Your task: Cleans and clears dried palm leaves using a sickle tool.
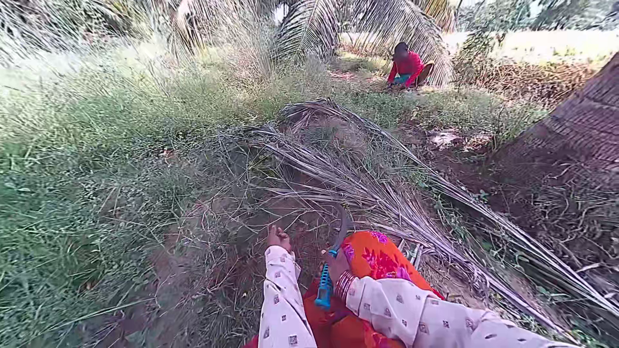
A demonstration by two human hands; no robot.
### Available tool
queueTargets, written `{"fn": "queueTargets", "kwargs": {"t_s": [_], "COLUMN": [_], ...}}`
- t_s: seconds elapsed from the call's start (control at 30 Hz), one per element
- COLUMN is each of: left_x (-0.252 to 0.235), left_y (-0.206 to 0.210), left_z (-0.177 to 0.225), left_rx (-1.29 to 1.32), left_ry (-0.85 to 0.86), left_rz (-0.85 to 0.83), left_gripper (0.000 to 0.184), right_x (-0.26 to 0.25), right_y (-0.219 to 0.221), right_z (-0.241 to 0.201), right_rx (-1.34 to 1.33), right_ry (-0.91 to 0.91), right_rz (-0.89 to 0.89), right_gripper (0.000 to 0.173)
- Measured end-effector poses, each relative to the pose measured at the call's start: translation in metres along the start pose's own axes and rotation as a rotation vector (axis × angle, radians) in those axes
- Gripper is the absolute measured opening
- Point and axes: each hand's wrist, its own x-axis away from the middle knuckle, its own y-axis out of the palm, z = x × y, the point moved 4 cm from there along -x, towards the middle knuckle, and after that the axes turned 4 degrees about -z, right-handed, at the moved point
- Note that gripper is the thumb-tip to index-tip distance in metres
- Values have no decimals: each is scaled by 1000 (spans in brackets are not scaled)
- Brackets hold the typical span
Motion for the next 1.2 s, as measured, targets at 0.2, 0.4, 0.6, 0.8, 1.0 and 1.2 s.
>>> {"fn": "queueTargets", "kwargs": {"t_s": [0.2,0.4,0.6,0.8,1.0,1.2], "left_x": [-4,5,-38,-55,-20,-12], "left_y": [13,6,-65,-122,-111,-79], "left_z": [-3,3,-33,-41,-52,-65], "left_rx": [-102,-325,-338,-603,-718,-731], "left_ry": [-68,-25,65,30,-122,-208], "left_rz": [-172,-68,36,98,-25,-217], "left_gripper": [14,29,25,43,65,57], "right_x": [-2,0,2,23,-4,46], "right_y": [5,7,9,11,5,15], "right_z": [15,36,31,11,37,-12], "right_rx": [309,339,165,235,270,300], "right_ry": [37,166,108,128,-36,121], "right_rz": [-54,-144,-98,-141,-155,11], "right_gripper": [47,46,46,49,48,55]}}
